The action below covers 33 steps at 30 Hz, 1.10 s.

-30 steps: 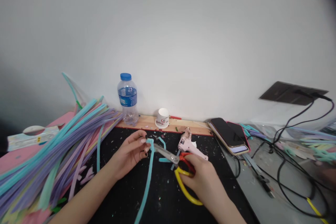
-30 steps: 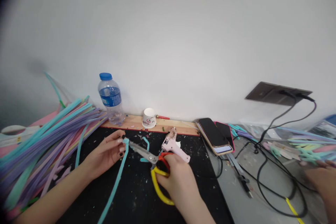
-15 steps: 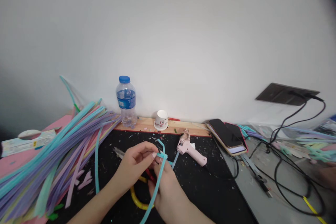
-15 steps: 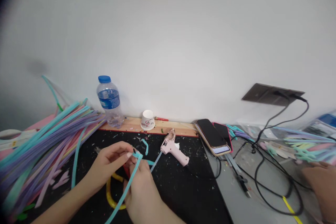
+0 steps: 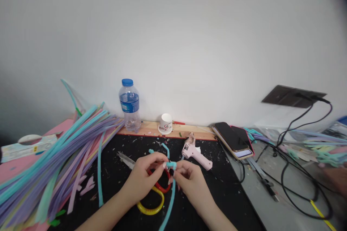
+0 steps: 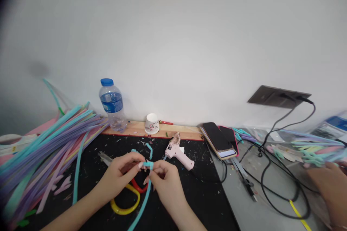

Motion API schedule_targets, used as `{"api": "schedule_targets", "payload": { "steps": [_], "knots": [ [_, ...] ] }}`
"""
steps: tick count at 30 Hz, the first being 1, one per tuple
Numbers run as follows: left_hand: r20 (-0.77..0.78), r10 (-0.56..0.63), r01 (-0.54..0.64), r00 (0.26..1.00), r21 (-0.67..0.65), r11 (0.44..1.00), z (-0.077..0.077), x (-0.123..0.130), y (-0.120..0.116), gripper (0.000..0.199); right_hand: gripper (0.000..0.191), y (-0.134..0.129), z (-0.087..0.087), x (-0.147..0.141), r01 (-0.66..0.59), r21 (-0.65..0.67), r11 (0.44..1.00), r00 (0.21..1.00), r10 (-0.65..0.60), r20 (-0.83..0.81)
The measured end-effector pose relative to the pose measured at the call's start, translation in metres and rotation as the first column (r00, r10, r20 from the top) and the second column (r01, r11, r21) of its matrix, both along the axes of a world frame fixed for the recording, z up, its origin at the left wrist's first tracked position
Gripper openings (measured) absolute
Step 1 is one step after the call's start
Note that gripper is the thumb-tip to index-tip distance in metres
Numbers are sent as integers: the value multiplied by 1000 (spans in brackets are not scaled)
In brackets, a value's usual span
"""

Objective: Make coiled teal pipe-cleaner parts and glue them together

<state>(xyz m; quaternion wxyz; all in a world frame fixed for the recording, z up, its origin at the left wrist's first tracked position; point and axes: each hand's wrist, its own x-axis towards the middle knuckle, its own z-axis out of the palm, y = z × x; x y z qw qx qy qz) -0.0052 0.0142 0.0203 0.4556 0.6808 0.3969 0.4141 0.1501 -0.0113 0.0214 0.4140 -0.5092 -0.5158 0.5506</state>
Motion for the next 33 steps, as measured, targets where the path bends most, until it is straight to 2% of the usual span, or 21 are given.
{"api": "schedule_targets", "payload": {
  "steps": [3,6,11,19,26,33],
  "knots": [
    [-138,19,-4,990,112,994,0,-1,0,11,10,3,2,6,5,36,999,1000,-6,19],
    [-227,40,-6,973,151,989,-3,-3,1,8,14,3,0,9,20,83,996,990,-32,138],
    [-201,-13,40,979,130,991,-9,-4,4,17,12,0,-7,9,10,167,986,967,-52,251],
    [-199,-4,32,980,139,990,-9,-3,4,21,11,1,-3,7,7,164,986,973,-45,228],
    [-275,-26,114,961,309,944,-13,-3,3,24,15,-2,-4,5,30,112,993,989,-46,143],
    [-324,-11,151,946,411,899,-21,-6,2,27,20,-3,-8,1,2,113,994,994,-15,112]
  ]
}}
